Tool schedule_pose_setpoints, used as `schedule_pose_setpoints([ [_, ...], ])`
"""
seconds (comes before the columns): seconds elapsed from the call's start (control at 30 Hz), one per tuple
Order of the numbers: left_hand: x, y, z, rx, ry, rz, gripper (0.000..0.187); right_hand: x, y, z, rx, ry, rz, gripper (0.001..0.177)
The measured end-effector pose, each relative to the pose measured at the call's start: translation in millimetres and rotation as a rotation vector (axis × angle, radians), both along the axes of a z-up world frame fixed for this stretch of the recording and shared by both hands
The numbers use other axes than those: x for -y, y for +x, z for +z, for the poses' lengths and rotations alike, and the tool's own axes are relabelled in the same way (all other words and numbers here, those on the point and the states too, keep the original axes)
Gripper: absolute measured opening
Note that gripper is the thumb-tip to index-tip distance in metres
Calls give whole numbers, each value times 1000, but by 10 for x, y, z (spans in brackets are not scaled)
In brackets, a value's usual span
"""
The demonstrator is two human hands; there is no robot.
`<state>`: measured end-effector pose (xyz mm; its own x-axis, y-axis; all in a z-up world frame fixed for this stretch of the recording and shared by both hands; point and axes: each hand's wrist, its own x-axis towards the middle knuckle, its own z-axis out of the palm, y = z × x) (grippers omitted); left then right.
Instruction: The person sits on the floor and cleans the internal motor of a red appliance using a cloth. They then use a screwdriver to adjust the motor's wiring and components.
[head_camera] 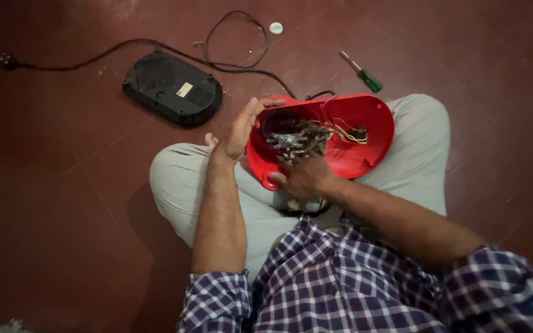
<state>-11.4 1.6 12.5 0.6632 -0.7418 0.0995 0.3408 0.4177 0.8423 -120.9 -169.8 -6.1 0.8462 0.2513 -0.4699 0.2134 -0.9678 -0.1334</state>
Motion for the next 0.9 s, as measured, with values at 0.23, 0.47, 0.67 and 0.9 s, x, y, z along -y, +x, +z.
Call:
schedule_pose_setpoints([
  [0.23, 13, 18, 31, 54, 3, 9, 61, -205, 360, -340, -197, 643, -243, 79],
  [0.47, 23, -39, 126, 22, 22, 5, 61, 156, -78, 198, 44, -22, 136, 72],
  [0.67, 26, -46, 118, 101, 65, 48, 61, 168, -186, 273, 275, -211, 188, 78],
  [0.9, 49, -17, 82, 44, 56, 30, 61, -150, -159, -85, -10, 511, -65, 81],
])
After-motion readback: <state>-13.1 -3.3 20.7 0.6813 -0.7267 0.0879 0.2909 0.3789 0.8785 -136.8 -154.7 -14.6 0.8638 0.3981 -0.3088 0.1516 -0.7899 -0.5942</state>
